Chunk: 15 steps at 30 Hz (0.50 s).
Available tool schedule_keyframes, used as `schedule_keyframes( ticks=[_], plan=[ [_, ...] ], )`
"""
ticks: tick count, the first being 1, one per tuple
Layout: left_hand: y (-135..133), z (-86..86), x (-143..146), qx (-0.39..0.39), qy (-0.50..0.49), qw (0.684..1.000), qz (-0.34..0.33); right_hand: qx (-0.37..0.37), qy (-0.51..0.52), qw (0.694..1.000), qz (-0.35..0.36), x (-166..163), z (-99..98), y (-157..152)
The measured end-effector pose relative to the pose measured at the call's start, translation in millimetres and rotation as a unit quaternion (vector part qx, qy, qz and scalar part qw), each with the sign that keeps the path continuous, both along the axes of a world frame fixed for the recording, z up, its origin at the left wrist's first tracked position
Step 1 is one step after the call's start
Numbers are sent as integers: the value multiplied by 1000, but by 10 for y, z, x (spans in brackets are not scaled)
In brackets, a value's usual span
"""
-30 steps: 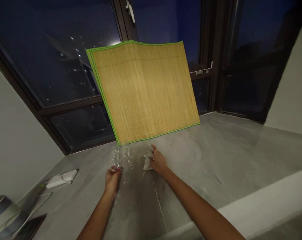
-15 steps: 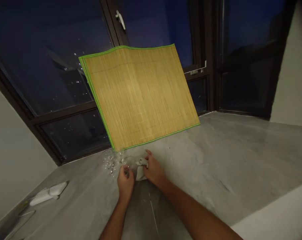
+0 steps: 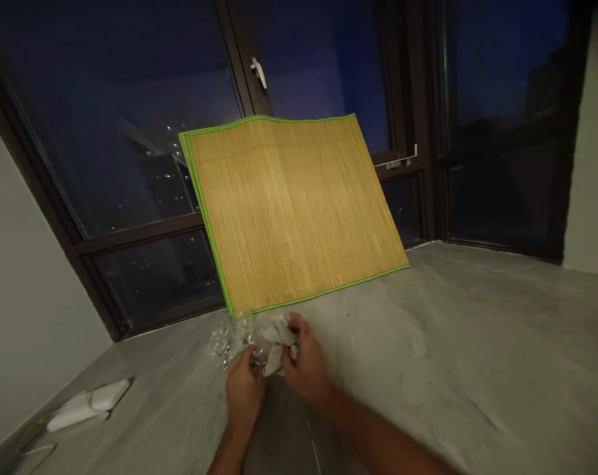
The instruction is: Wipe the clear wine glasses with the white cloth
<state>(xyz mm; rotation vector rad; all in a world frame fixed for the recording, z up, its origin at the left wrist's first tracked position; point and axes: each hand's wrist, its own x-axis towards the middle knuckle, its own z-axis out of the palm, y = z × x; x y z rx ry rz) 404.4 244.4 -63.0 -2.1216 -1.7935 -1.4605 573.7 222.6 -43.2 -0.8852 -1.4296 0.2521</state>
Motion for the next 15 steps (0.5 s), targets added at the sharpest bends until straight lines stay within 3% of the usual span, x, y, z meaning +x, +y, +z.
schedule_keyframes(
  ticks=[5, 10, 15],
  plan=[
    [-52, 31, 63, -4, 50, 999, -3, 52, -79, 996, 10, -30, 71, -92],
    [-87, 89, 97, 10, 152, 988, 3, 28, -162, 986, 17, -28, 96, -101],
    [-95, 84, 152, -13, 181, 983, -13, -14, -150, 987, -47, 42, 60, 29]
  ],
)
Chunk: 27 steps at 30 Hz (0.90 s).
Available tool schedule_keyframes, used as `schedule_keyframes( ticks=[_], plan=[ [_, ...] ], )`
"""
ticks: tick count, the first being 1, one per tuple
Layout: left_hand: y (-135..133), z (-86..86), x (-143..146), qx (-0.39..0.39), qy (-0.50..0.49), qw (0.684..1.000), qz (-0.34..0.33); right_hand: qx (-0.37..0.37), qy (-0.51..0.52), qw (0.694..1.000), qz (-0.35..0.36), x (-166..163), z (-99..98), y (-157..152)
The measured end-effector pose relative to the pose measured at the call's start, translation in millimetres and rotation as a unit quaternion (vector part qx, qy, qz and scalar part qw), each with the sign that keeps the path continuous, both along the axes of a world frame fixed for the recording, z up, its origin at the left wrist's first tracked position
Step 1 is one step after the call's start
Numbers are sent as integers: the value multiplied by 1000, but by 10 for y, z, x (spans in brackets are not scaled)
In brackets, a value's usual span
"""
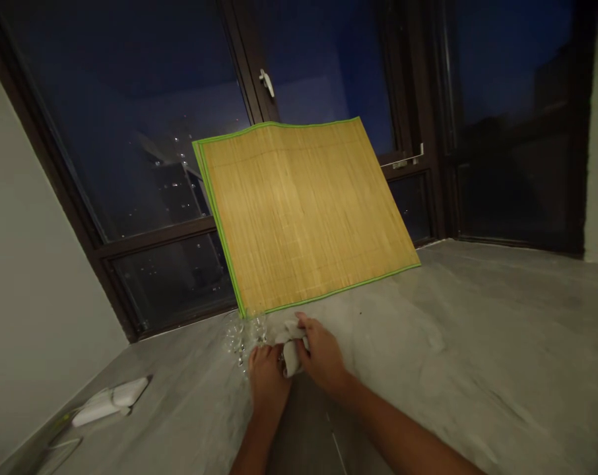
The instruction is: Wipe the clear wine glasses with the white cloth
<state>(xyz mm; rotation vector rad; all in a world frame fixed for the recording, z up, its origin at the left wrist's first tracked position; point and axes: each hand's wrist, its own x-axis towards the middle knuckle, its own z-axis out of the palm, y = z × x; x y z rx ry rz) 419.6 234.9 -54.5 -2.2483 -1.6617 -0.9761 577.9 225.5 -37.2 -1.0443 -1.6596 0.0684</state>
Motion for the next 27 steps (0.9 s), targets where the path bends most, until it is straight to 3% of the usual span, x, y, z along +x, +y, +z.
schedule_keyframes(
  ticks=[4, 7, 15, 21, 24, 27],
  plan=[
    [0, -30, 52, -8, -39, 999, 19, -9, 69, 994, -83, 84, -31, 106],
    [10, -39, 59, -16, -68, 997, 24, -22, 115, 988, -102, 111, -58, 152],
    [20, -83, 103, -45, -202, 978, -8, -98, 263, 959, 34, -24, -90, 134],
    [27, -69, 130, -57, -292, 955, -20, -201, 373, 881, 209, -203, -141, 94],
    [33, -35, 140, -67, -329, 939, -71, -240, 383, 859, 240, -238, -151, 58],
    [25, -12, 169, -86, -356, 922, -128, -226, 404, 855, 234, -235, -133, 42]
  ],
)
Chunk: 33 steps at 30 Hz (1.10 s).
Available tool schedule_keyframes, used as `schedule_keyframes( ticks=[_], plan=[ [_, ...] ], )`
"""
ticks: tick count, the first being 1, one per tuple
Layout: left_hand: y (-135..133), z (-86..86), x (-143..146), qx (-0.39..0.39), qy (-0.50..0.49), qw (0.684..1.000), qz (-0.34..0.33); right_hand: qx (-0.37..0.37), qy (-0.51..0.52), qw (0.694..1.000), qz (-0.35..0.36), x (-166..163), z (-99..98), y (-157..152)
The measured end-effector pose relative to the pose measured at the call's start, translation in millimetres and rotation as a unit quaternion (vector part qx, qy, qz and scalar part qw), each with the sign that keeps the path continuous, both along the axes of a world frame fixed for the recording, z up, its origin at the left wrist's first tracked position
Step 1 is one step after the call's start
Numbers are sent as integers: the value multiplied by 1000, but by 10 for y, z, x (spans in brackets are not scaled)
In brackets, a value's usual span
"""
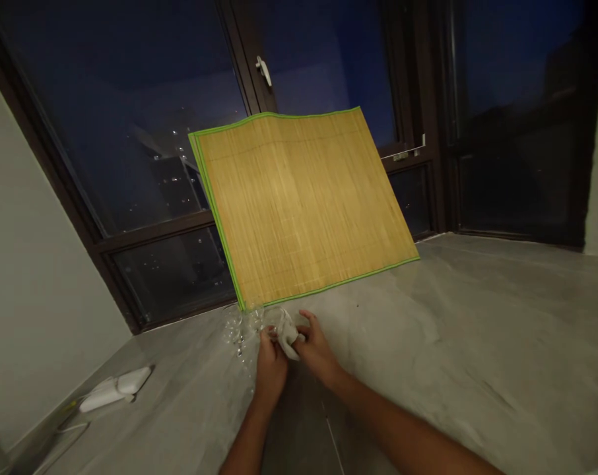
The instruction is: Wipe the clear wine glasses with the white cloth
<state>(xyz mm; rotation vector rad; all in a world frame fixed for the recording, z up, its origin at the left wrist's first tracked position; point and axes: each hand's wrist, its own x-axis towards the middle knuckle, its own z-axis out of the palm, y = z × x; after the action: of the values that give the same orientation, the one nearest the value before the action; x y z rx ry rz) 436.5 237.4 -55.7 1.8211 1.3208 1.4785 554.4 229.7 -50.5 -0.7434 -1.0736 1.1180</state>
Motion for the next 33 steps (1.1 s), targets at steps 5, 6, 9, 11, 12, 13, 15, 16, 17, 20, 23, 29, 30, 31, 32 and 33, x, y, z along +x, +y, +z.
schedule_keyframes(
  ticks=[5, 6, 9, 11, 12, 13, 15, 16, 17, 20, 23, 29, 30, 31, 32, 33],
  plan=[
    [-20, -5, -44, 12, 111, 991, 74, 34, 17, 997, -69, 38, 57, -32],
    [-29, -1, -71, 16, 148, 984, 103, 56, 1, 994, -89, 50, 65, -45],
    [-83, 36, -139, 21, 262, 952, 157, 127, -94, 977, -143, 94, 63, -68],
    [-132, 75, -151, 24, 315, 934, 170, 154, -162, 960, -169, 135, 44, -52],
    [-156, 93, -147, 30, 330, 928, 171, 158, -189, 952, -184, 159, 35, -33],
    [-178, 107, -138, 37, 339, 924, 170, 160, -209, 943, -203, 186, 27, -8],
    [-206, 118, -115, 53, 346, 923, 157, 165, -236, 923, -255, 242, 23, 47],
    [-211, 114, -105, 63, 346, 924, 149, 168, -244, 912, -285, 268, 26, 71],
    [-210, 105, -99, 71, 344, 925, 143, 171, -248, 901, -313, 288, 31, 89],
    [-170, 63, -102, 74, 339, 926, 151, 179, -257, 891, -328, 300, 43, 90],
    [-115, 37, -141, 44, 343, 921, 177, 199, -277, 910, -234, 250, 46, 22],
    [-71, 49, -231, 26, 348, 914, 206, 170, -227, 956, -79, 229, 91, -114],
    [-71, 51, -233, 22, 345, 916, 201, 167, -229, 957, -60, 242, 95, -126],
    [-73, 52, -232, 20, 343, 919, 193, 167, -236, 956, -41, 256, 95, -136],
    [-77, 54, -230, 19, 342, 921, 185, 168, -244, 955, -25, 269, 89, -143],
    [-84, 54, -229, 21, 345, 921, 178, 169, -254, 952, -13, 279, 79, -146]
  ],
)
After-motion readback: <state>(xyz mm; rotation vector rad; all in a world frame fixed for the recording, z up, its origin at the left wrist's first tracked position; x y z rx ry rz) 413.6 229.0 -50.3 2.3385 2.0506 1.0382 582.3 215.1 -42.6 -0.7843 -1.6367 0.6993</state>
